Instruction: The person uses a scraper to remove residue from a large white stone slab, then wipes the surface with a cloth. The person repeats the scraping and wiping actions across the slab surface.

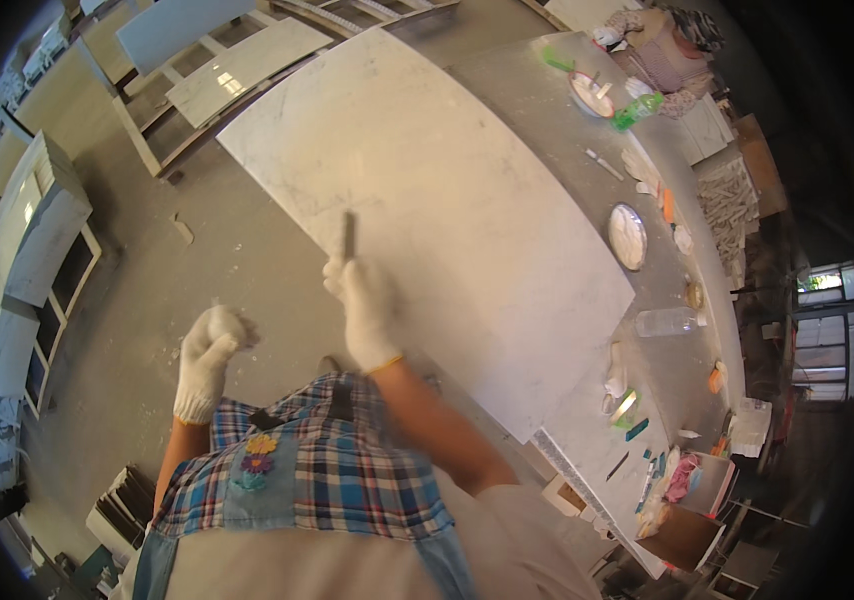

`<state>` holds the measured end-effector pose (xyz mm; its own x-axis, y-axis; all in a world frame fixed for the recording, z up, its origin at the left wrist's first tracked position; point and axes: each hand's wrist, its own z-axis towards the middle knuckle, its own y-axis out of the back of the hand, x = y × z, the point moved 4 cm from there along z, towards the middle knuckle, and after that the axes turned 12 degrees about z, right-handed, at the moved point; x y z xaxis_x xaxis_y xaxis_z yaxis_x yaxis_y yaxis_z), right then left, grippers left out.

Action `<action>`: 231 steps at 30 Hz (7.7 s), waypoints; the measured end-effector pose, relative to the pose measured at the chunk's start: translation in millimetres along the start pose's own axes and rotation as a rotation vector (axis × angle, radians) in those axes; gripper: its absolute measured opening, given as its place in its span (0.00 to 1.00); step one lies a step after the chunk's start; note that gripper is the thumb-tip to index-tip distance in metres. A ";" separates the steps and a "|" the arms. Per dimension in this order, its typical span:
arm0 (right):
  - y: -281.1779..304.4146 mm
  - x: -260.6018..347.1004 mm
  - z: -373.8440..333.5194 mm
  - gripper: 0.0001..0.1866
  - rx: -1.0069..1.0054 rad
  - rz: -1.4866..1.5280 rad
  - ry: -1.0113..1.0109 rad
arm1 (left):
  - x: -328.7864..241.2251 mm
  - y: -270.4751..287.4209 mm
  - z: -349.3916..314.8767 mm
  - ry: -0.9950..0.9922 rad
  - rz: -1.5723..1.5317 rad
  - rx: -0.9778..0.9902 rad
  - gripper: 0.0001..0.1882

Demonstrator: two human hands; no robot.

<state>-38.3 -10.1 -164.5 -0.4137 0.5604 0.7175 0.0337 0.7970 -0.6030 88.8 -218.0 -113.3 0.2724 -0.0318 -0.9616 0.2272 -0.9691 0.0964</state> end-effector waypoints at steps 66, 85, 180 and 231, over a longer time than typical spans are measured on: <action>134.0 263.9 217.0 0.18 -0.468 -1.058 0.805 | -128.5 -205.9 364.4 -0.181 0.549 0.247 0.28; 116.2 265.4 202.7 0.09 -0.487 -1.206 0.972 | -132.2 -215.2 372.3 -0.255 0.748 0.220 0.25; 118.9 270.1 200.8 0.13 -0.516 -1.138 0.880 | -122.0 -187.3 339.2 -0.465 0.878 0.398 0.13; 135.5 267.7 213.4 0.16 -0.522 -1.161 0.850 | -95.1 -72.0 269.6 -0.015 0.673 0.142 0.19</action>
<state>-338.7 199.8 -128.6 0.1843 -0.5945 0.7827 0.4511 0.7587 0.4700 -205.5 -211.2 -98.0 0.2982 -0.6401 -0.7080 -0.1114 -0.7601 0.6402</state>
